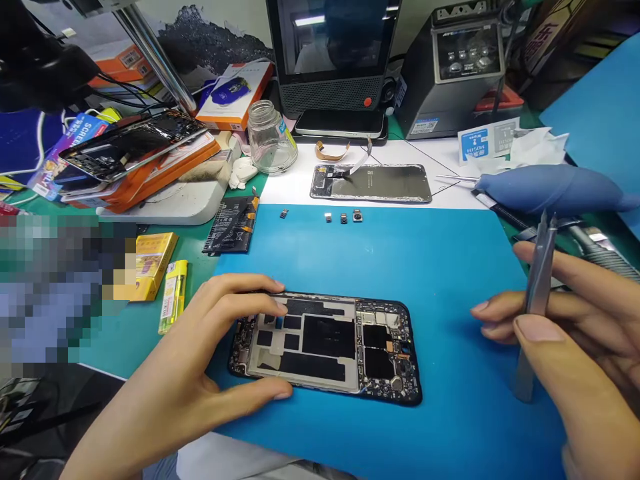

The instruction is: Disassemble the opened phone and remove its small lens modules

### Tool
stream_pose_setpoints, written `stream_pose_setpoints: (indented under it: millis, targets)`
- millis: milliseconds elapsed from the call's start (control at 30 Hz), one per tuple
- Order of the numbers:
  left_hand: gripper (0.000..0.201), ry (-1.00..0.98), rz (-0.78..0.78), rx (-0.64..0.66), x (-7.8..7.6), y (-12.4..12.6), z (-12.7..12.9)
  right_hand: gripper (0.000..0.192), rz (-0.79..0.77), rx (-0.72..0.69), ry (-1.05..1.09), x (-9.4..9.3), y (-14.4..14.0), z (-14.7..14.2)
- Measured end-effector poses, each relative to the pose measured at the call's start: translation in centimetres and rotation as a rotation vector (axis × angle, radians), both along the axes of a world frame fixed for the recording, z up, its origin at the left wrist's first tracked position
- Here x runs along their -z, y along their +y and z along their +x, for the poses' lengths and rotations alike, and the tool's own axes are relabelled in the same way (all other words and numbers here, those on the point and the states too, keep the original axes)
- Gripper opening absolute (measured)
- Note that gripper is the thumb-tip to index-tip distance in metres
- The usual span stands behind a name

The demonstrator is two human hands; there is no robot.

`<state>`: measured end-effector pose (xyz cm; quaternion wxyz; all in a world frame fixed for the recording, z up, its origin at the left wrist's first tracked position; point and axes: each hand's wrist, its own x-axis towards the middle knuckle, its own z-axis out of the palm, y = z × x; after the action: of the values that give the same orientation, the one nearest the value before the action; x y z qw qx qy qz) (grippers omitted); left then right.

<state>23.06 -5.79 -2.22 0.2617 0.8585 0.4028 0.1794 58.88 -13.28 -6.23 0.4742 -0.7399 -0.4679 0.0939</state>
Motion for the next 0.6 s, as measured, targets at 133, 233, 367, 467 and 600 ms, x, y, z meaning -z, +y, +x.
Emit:
stream_pose_setpoints:
  millis: [133, 233, 367, 467, 600]
  targets:
    - [0.052, 0.041, 0.075, 0.035, 0.4, -0.4, -0.3, 0.065, -0.018, -0.001, -0.003, -0.5, 0.3, -0.5]
    - [0.057, 0.054, 0.136, 0.045, 0.7, -0.6, -0.4, 0.067, -0.058, 0.043, 0.041, -1.5, 0.4, -2.4]
    - [0.056, 0.036, 0.114, 0.03, 0.9, -0.5, -0.6, 0.064, -0.079, 0.022, 0.042, -2.1, 0.1, -3.8]
    - [0.056, 0.015, 0.114, 0.02, 0.9, -0.4, -0.7, 0.066, -0.08, 0.007, 0.021, -1.8, -0.2, -3.2]
    - [0.062, -0.02, 0.113, 0.008, 1.1, -0.5, -0.9, 0.071, -0.119, 0.013, -0.007, -1.5, -0.1, -2.2]
